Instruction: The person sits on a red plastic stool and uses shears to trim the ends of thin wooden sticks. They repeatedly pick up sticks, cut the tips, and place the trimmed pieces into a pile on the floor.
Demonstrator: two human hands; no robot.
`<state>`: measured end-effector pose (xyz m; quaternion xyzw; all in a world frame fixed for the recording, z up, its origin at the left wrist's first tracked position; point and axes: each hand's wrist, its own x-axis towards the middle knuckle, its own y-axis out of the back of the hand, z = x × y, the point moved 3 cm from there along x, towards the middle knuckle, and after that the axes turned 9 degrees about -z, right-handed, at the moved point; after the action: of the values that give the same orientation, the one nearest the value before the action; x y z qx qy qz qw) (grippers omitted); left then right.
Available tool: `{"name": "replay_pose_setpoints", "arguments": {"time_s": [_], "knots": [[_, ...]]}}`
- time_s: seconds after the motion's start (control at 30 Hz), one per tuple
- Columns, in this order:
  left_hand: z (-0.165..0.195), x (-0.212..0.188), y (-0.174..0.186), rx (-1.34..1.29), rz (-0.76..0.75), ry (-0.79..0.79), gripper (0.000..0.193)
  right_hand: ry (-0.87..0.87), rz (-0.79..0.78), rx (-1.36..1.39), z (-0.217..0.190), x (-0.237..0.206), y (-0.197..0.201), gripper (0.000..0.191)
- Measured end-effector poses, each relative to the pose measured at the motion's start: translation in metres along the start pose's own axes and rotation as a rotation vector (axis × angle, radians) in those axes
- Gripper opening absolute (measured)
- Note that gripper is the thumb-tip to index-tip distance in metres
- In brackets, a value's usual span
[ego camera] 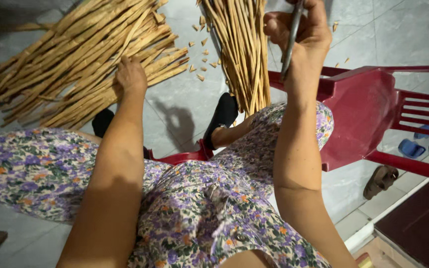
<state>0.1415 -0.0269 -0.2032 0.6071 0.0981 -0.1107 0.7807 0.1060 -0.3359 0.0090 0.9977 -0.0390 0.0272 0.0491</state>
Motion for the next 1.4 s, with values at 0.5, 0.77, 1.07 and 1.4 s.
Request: {"name": "replay_pose_setpoints", "arguments": {"time_s": [0.5,0.77,1.07,1.4], "knots": [[0.069,0.016,0.089,-0.962,-0.052,-0.441,0.016,0.135,0.055,0.029,0.008,0.003,-0.024,0.042],[0.077,-0.072,0.159,-0.92,-0.351,-0.701,0.016,0.207,0.005,0.435,-0.014,0.0,-0.065,0.048],[0.091,-0.08,0.166,-1.266,-0.137,-0.812,0.015,0.187,-0.06,0.378,-0.029,-0.014,-0.1,0.048],[0.085,-0.078,0.186,-1.443,-0.096,-0.802,0.012,0.205,-0.207,0.048,-0.033,-0.03,-0.095,0.064]]}}
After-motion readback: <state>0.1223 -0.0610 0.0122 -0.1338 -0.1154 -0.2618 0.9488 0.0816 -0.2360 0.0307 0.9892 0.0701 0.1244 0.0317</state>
